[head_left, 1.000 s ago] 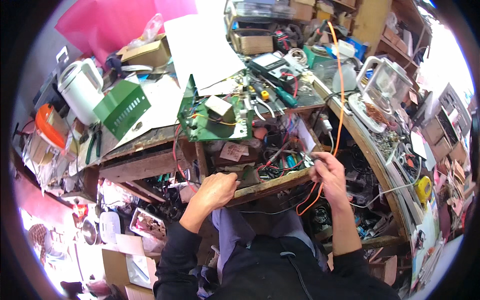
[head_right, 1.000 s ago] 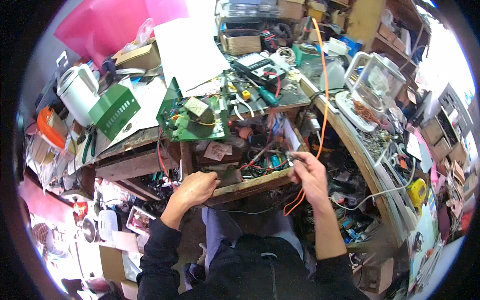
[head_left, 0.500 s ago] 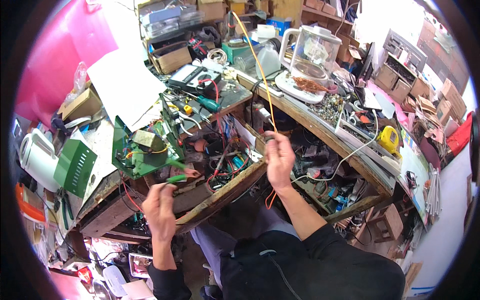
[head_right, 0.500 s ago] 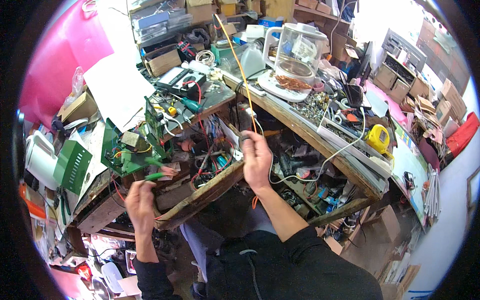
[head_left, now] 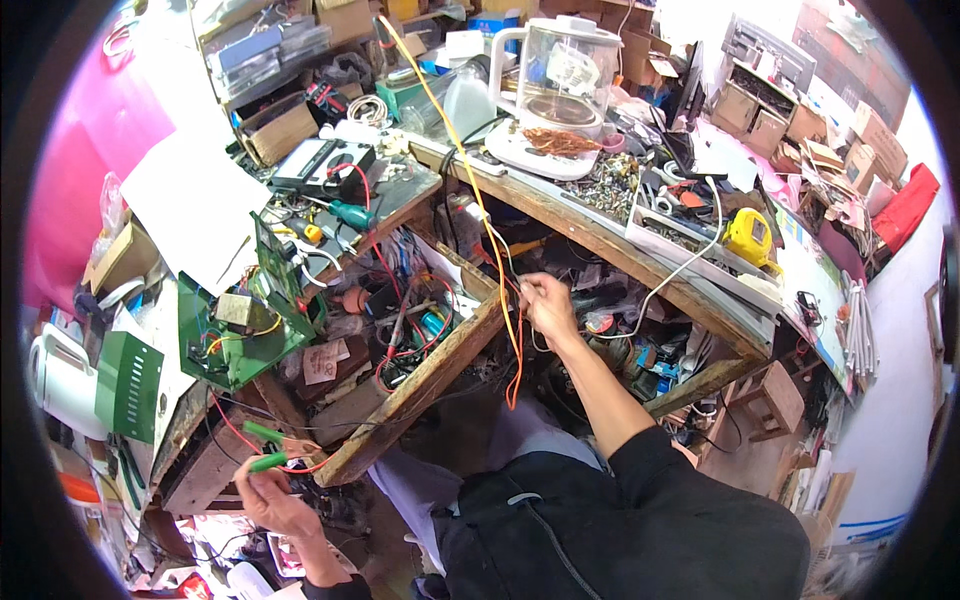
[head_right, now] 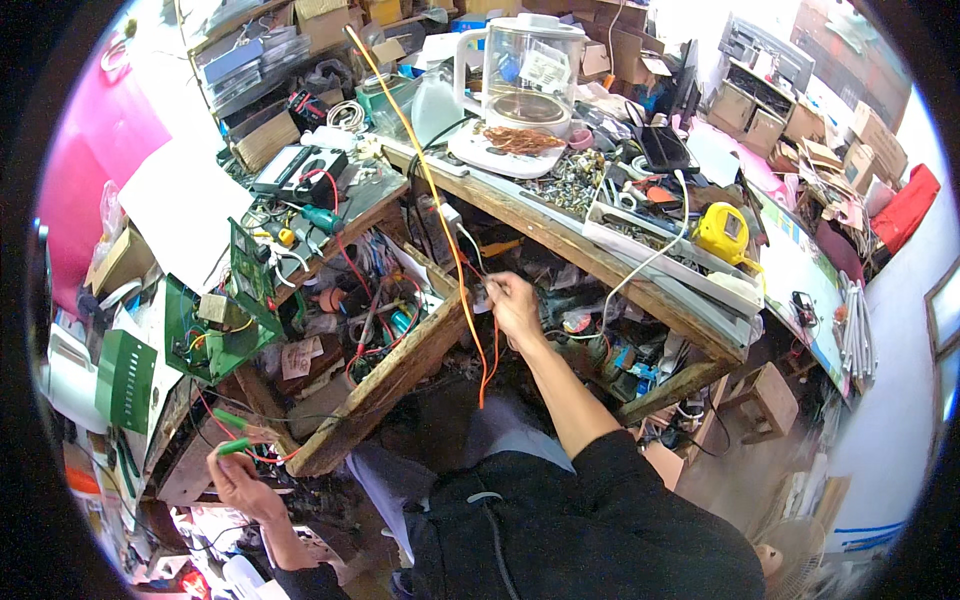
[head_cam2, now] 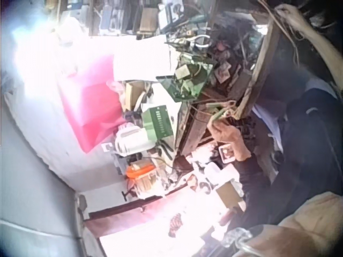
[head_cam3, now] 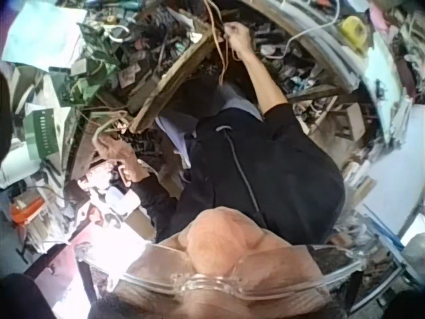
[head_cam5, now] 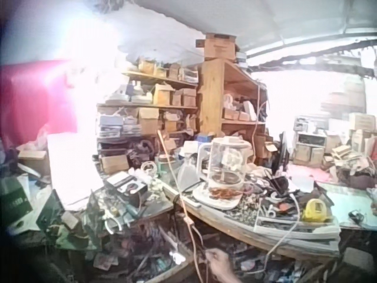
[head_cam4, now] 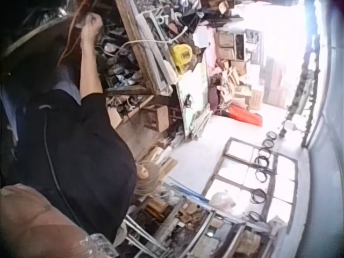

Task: The person works on a green electronic device on a cluttered workbench. They use a screwdriver to adjust components, handle wires, and use a power drill to secure the device's casing.

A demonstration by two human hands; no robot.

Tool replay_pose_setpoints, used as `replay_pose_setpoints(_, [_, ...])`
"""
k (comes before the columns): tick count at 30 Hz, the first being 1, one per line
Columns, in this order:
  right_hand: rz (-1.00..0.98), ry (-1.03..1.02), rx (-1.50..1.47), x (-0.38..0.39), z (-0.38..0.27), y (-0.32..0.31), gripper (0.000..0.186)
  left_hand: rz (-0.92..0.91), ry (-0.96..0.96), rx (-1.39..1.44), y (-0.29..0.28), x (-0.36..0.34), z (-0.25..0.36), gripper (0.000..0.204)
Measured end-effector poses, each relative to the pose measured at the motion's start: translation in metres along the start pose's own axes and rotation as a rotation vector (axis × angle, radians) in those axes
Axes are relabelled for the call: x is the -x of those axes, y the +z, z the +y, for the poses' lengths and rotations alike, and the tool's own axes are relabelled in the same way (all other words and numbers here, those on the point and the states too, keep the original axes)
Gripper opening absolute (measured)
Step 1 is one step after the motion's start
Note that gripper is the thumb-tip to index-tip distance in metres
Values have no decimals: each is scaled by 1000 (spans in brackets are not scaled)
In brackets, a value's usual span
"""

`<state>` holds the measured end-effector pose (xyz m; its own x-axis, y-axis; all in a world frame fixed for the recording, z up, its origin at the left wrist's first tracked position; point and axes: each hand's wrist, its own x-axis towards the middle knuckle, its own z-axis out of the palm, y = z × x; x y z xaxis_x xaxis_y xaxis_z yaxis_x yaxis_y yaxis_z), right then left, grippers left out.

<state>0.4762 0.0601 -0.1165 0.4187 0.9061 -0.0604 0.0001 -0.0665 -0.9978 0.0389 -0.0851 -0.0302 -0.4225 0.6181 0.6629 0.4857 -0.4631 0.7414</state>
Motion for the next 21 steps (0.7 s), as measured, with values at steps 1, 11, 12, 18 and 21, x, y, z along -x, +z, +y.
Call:
replay_pose_setpoints(1, [7, -62, 15, -10, -6, 6, 21, -30, 6, -36, 3, 5, -7, 28])
replay_pose_setpoints(11, [-18, -315, 236, -102, -15, 37, 25, -567, 258, -564, 32, -2, -7, 12])
replay_pose_setpoints(12, [-30, -389, 372, -105, -14, 34, 25, -571, 226, -546, 31, -2, -7, 13])
replay_pose_setpoints(18, [-69, -412, 470, -99, -19, 52, 20, -423, 61, -247, 36, 7, -12, 17])
replay_pose_setpoints(21, [-45, -523, 617, -102, -17, 64, 21, -356, 26, -255, 36, 8, -11, 27])
